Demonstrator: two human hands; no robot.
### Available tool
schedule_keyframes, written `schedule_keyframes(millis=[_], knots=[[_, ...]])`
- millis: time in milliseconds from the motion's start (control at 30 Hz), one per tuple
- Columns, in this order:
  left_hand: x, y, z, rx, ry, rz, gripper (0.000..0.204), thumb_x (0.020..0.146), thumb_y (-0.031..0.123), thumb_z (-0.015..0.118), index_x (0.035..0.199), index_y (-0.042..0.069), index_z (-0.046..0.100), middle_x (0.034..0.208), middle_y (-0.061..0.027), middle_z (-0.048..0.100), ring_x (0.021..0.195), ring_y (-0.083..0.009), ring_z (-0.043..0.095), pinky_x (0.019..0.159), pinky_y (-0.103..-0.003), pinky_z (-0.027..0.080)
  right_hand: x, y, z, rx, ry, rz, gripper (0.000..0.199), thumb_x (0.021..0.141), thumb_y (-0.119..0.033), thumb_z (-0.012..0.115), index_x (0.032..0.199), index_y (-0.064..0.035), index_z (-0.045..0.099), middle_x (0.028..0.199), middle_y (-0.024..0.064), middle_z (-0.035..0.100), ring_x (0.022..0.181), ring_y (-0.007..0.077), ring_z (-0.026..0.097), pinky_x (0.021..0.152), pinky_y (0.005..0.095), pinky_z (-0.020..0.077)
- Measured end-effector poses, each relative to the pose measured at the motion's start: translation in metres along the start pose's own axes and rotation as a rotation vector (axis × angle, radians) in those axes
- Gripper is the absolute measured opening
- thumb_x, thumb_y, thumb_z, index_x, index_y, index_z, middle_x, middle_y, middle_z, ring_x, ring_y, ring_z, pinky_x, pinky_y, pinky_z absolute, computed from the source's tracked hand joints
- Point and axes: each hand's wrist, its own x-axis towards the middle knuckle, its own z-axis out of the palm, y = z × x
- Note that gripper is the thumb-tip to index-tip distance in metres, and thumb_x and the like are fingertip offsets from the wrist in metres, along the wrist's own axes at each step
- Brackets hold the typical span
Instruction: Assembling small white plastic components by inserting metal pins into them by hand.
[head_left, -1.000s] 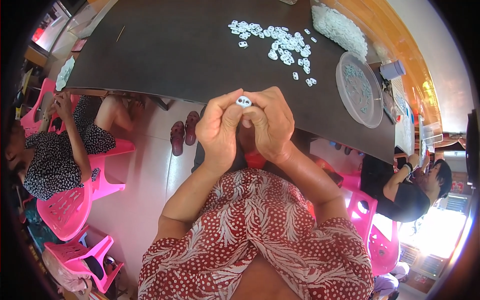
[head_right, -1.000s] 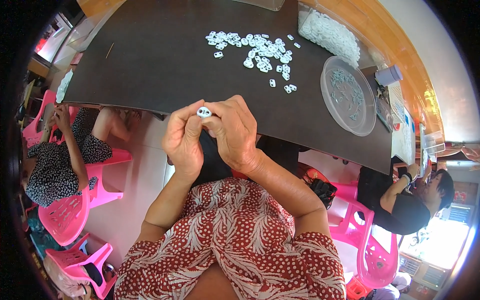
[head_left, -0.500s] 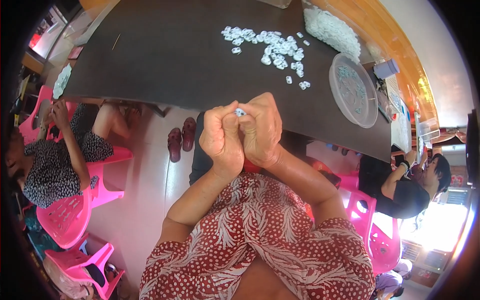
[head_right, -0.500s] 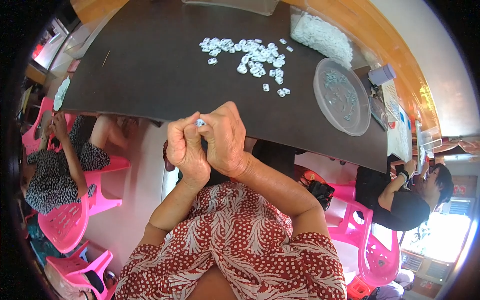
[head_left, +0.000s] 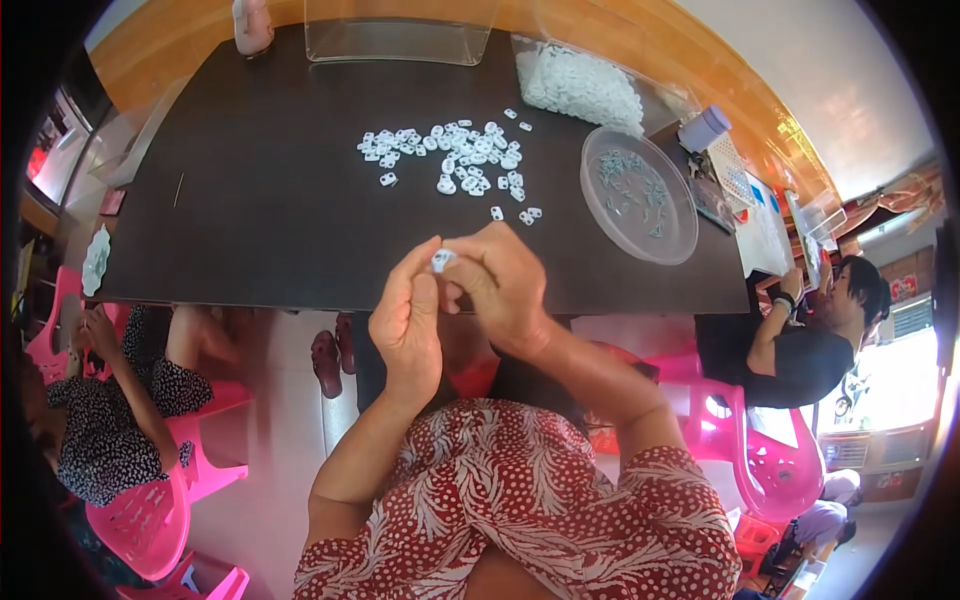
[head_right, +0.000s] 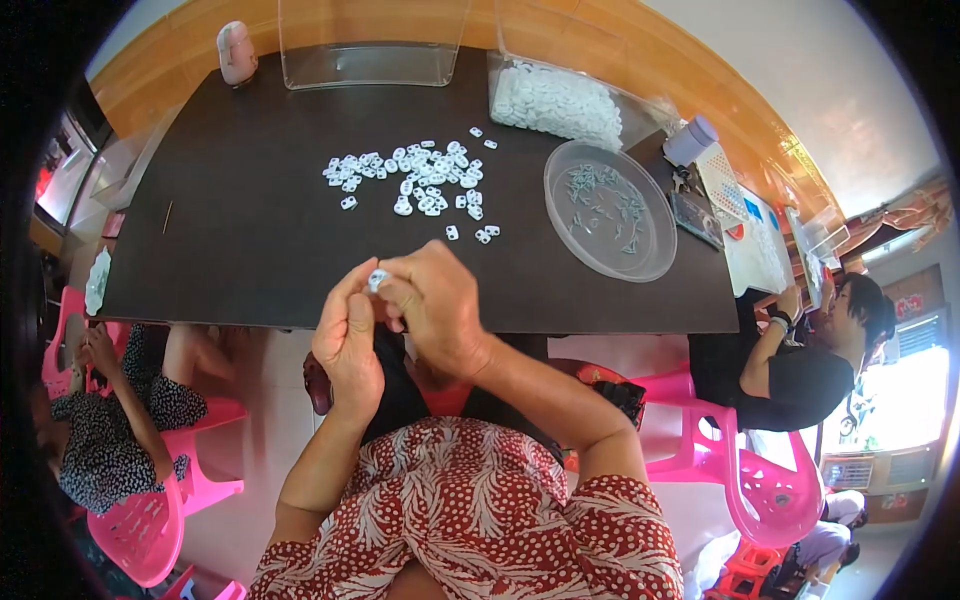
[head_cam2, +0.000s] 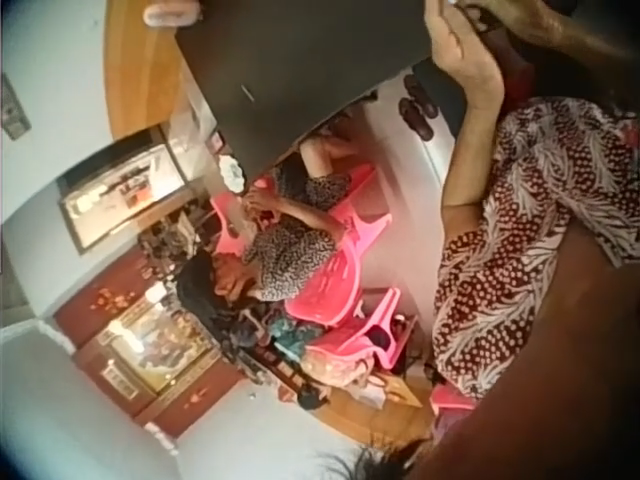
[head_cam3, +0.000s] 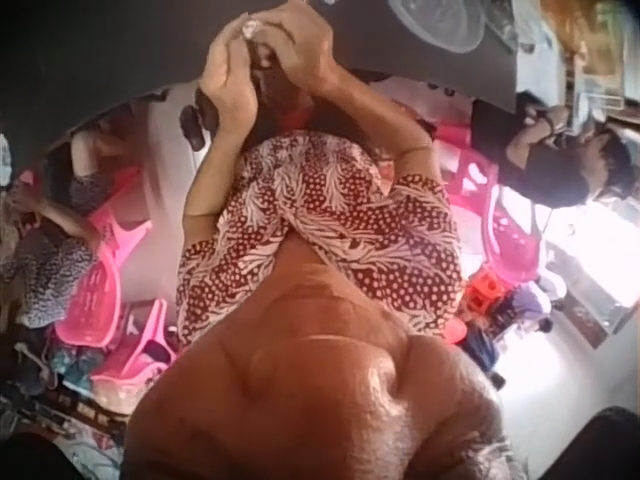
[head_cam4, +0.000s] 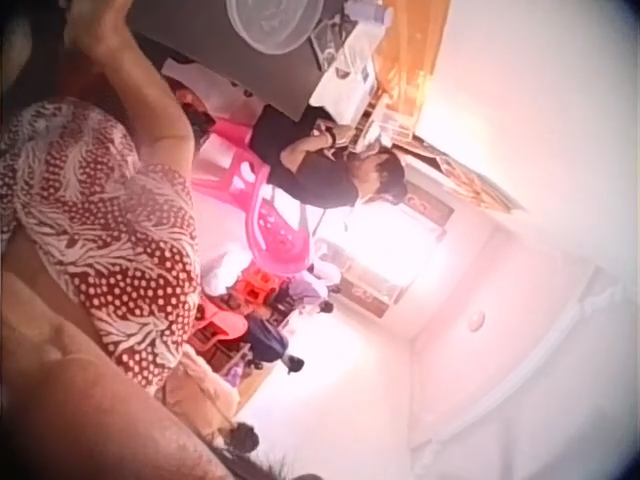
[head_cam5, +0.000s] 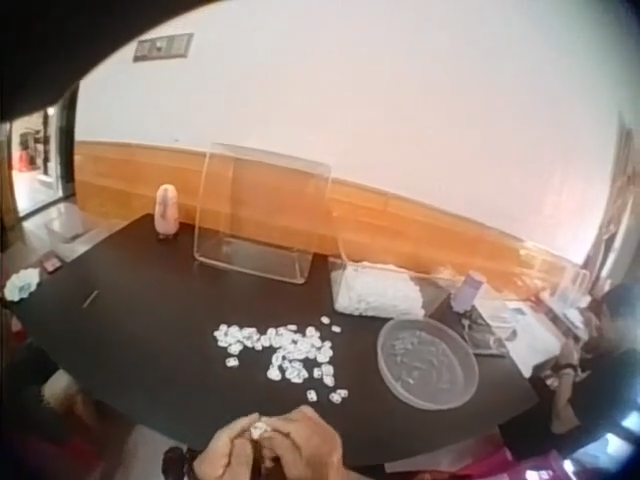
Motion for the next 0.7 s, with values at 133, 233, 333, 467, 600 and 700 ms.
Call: schedule_keyframes(millis=[133,233,333,467,600,700], knots=[[0.010,0.002,0.000,0.148,0.030,-0.108,0.029,0.093,0.007,0.048,0.120,-0.002,0.053,0.093,-0.0078,0.063,0.073,-0.0069,0.054,0.062,-0.019,0.044,0.053,0.015,-0.065,-0.456,0.175,-0.250,0.007,0.079,-0.006,0.061,0.084,-0.0032,0.065,0.082,0.0113,0.062,0.073,0.0258,0.058,0.065,0.0359,0.0471],[0.024,0.001,-0.014,0.368,0.057,-0.131,0.019,0.088,0.004,0.055,0.105,0.000,0.061,0.084,-0.0076,0.064,0.071,-0.0105,0.058,0.063,-0.023,0.046,0.118,0.023,-0.122,-0.522,0.343,-0.065,0.021,0.080,-0.014,0.060,0.096,0.0003,0.065,0.078,0.0092,0.065,0.068,0.0203,0.060,0.067,0.0301,0.0473],[0.056,-0.009,-0.025,0.800,-0.067,0.152,0.018,0.086,0.006,0.058,0.102,0.003,0.063,0.086,-0.0051,0.064,0.074,-0.0093,0.058,0.063,-0.022,0.045,0.184,0.059,-0.192,-0.687,0.466,-0.082,0.028,0.079,-0.024,0.060,0.098,-0.0050,0.067,0.079,0.0130,0.068,0.073,0.0220,0.065,0.069,0.0338,0.0474],[0.100,-0.022,-0.016,1.050,-0.172,0.343,0.019,0.080,0.006,0.062,0.099,0.008,0.065,0.080,-0.0068,0.061,0.073,-0.0179,0.059,0.064,-0.029,0.046,0.216,0.087,-0.252,-1.096,0.412,-0.158,0.030,0.076,-0.027,0.060,0.097,-0.0071,0.068,0.079,0.0148,0.068,0.077,0.0272,0.065,0.072,0.0373,0.0475],[0.117,-0.039,-0.012,1.238,-0.261,0.428,0.014,0.074,0.009,0.067,0.088,0.010,0.066,0.071,-0.0077,0.053,0.074,-0.0257,0.056,0.064,-0.038,0.044,0.212,0.100,-0.226,-1.272,0.396,-0.341,0.029,0.074,-0.024,0.063,0.096,-0.0068,0.068,0.085,0.0152,0.066,0.085,0.0305,0.061,0.078,0.0397,0.0459],[0.123,-0.046,-0.013,1.295,-0.326,0.479,0.010,0.074,0.009,0.067,0.084,0.010,0.066,0.071,-0.0074,0.053,0.073,-0.0247,0.056,0.064,-0.038,0.044,0.176,0.085,-0.191,-1.071,0.269,-0.478,0.023,0.073,-0.015,0.065,0.094,-0.0067,0.067,0.086,0.0141,0.065,0.085,0.0312,0.059,0.077,0.0387,0.0455]])
